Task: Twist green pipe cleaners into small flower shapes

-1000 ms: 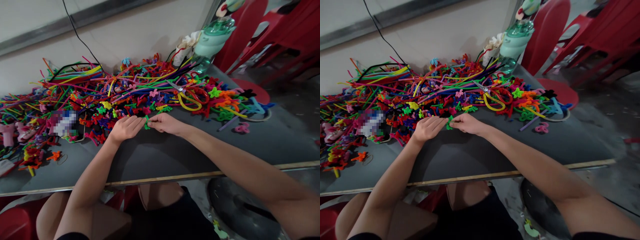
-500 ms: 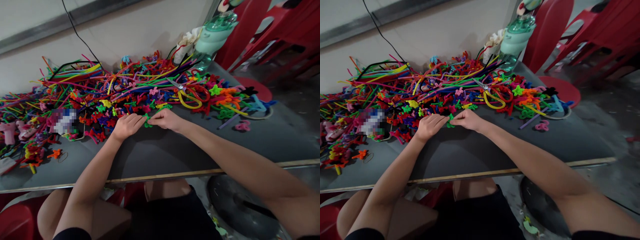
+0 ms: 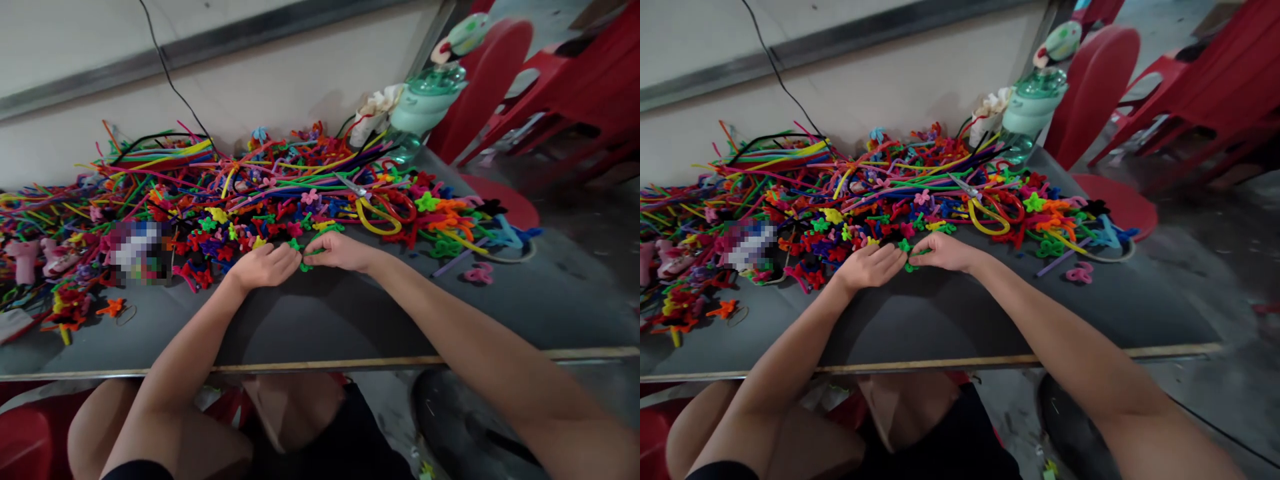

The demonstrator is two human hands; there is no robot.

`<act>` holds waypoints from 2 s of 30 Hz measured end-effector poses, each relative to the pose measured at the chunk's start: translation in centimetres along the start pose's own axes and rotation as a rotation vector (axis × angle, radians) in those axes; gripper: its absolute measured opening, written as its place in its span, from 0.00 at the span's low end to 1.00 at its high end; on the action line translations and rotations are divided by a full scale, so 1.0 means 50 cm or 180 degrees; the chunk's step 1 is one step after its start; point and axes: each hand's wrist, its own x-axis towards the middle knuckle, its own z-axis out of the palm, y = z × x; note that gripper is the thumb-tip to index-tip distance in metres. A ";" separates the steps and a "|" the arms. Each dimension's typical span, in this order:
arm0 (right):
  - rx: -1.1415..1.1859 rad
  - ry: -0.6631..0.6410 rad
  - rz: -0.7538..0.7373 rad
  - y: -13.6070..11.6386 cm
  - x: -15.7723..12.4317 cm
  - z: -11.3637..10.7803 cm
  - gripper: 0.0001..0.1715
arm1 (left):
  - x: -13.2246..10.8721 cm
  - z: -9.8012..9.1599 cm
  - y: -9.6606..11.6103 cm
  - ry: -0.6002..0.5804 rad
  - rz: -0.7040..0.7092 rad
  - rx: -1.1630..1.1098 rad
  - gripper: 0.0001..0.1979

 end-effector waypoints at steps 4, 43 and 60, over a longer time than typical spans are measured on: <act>-0.0683 0.0273 -0.0090 0.002 -0.004 0.005 0.21 | 0.007 -0.005 0.015 -0.0283 0.0020 -0.0048 0.10; -0.1343 0.0853 -0.0532 -0.003 -0.007 0.014 0.17 | 0.016 0.012 0.021 -0.0506 -0.1102 -0.0649 0.12; -0.1152 0.2139 -0.0859 -0.001 0.002 0.046 0.20 | 0.024 0.064 0.040 0.0443 -0.4024 -0.3814 0.19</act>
